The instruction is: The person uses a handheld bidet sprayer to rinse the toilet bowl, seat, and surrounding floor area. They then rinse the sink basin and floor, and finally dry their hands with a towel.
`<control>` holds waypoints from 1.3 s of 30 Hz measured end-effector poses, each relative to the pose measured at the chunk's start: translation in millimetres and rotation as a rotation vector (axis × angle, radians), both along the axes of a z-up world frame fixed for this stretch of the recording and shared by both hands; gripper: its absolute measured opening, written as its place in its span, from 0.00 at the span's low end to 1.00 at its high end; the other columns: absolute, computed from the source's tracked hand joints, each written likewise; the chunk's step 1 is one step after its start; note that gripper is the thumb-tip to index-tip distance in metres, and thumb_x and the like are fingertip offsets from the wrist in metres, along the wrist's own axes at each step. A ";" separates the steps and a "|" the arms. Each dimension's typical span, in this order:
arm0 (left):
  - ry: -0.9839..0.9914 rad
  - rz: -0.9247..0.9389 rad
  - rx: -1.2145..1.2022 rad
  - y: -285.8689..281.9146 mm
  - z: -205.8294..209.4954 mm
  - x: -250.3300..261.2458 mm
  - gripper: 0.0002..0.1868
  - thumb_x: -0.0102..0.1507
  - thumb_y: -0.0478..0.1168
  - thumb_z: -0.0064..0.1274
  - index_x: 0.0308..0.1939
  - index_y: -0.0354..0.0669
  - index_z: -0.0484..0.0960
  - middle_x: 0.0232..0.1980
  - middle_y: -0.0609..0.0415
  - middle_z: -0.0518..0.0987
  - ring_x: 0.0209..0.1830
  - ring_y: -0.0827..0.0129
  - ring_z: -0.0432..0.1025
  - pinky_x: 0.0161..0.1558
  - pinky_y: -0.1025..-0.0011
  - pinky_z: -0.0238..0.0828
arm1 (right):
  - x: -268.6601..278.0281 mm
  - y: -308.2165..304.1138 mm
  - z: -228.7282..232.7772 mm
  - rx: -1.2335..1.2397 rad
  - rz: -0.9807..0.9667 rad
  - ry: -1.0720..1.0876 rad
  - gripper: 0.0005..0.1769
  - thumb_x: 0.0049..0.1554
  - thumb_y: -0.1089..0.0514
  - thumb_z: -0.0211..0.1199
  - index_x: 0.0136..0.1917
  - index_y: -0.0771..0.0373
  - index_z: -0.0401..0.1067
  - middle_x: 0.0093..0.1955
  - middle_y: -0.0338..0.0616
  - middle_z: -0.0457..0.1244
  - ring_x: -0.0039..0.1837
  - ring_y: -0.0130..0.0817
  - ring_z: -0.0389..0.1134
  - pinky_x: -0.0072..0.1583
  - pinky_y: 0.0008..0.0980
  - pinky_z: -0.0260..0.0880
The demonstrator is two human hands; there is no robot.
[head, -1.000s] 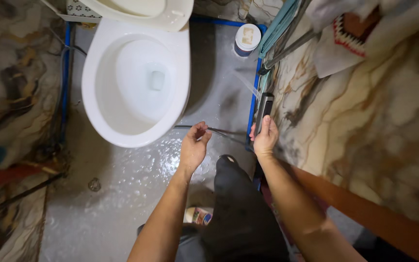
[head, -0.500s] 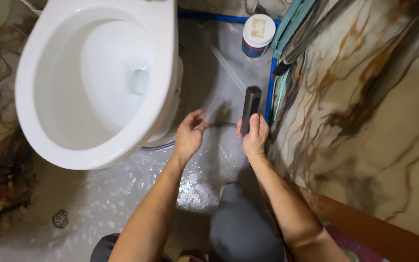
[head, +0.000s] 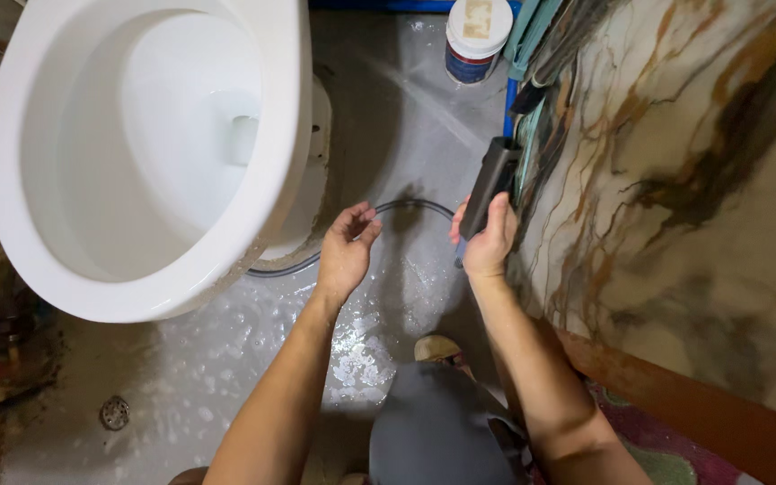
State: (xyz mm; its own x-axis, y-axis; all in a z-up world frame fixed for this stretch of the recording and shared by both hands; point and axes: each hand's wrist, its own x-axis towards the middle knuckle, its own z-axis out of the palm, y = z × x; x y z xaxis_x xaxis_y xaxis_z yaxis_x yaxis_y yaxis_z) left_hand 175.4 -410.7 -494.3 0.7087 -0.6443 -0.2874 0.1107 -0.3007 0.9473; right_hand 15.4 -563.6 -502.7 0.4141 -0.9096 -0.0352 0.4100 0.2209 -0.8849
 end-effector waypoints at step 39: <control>0.156 0.086 0.130 55.8 -17.0 -33.9 0.24 0.65 0.39 0.55 0.65 0.38 0.74 0.62 0.50 0.81 0.62 0.69 0.75 0.63 0.72 0.69 | 163.4 -292.1 45.5 -0.430 0.425 0.910 0.26 0.66 0.39 0.49 0.35 0.58 0.68 0.27 0.39 0.61 0.25 0.28 0.62 0.28 0.29 0.60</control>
